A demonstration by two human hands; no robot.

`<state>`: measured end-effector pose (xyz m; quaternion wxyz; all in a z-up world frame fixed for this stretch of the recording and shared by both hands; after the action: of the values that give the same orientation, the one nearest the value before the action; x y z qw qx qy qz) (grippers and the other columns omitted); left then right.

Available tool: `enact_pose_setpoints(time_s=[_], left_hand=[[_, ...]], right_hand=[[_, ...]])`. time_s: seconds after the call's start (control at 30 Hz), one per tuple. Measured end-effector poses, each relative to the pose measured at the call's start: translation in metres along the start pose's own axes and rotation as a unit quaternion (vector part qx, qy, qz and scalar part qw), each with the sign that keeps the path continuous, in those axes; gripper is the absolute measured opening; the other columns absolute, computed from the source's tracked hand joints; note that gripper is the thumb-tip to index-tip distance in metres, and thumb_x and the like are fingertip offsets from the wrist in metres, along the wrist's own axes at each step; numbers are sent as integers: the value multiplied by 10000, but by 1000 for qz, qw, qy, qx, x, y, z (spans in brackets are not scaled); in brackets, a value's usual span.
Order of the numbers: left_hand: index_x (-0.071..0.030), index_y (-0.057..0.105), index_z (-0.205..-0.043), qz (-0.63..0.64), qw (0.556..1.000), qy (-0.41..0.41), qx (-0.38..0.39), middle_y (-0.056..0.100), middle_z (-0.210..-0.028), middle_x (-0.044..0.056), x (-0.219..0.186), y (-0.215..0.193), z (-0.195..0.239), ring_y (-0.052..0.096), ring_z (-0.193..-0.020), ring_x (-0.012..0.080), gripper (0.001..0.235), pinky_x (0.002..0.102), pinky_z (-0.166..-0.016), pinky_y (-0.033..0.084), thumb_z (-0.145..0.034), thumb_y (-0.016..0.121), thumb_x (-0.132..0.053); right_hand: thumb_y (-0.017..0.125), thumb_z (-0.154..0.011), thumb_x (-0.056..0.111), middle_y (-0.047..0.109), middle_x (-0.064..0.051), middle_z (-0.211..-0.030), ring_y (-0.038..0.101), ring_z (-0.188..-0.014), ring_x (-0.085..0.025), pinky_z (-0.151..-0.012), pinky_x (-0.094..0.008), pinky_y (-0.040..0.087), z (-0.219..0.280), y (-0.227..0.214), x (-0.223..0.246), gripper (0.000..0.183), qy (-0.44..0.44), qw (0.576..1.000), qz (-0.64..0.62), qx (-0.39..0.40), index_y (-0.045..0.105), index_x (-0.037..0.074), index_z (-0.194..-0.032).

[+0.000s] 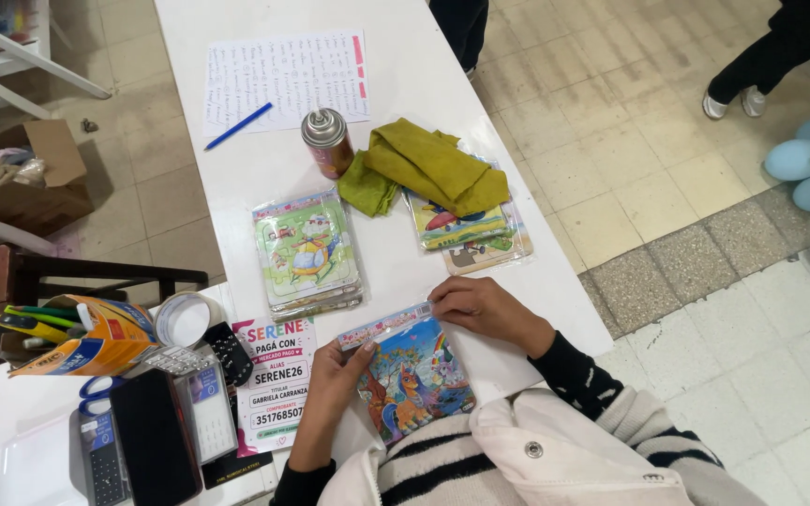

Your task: Unpacking small jigsaw puzzles from plastic bags and assembling them on their cardboard backings.

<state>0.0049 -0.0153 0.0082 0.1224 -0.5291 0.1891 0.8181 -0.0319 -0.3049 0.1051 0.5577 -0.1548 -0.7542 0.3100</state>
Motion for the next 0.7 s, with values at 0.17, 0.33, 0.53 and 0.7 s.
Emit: enact_pose_setpoints(time_s=[0.17, 0.33, 0.53, 0.7], left_hand=[[41, 722, -1117, 14, 1000, -9, -9, 795, -972, 101, -3, 2, 2, 709, -842, 107, 257, 273, -761, 583, -931, 712, -135], [71, 732, -1166, -93, 994, 4, -48, 757, -909, 156, -32, 17, 17, 612, -728, 167, 279, 320, -646, 501, -966, 741, -124], [26, 512, -1412, -493, 788, 273, -249, 621, -1333, 269, -115, 43, 58, 619, -1222, 410, 602, 461, -990, 507, -886, 760, -128], [-8, 558, -1383, -497, 776, 288, -260, 564, -1432, 226, -122, 39, 46, 513, -1369, 402, 558, 492, -1096, 425, -868, 734, -131]], right_hand=[[731, -819, 12, 603, -104, -1407, 598, -1272, -302, -1074, -407, 482, -10, -3, 35, 395, -8, 999, 15, -28, 718, 101, -1203], [671, -834, -9, 484, -118, -1577, 440, -1482, -346, -1210, -482, 381, -19, 39, 72, 565, -63, 993, 92, -39, 622, 123, -1381], [648, -832, -3, 436, -138, -1607, 367, -1511, -368, -1215, -559, 297, -19, 32, 73, 633, -57, 989, 135, -4, 528, 64, -1449], [581, -839, -52, 414, -221, -1585, 365, -1488, -415, -1217, -538, 301, -25, 15, 44, 639, 17, 974, 177, -138, 466, -23, -1466]])
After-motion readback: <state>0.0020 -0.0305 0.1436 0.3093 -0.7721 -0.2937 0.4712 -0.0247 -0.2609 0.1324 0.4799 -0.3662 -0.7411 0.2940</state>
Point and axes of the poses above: each hand's wrist, its own z-axis away from the middle knuckle, its own y-axis out of the palm, x = y × z, the point moved 2 cm from there along -z, towards the middle knuckle
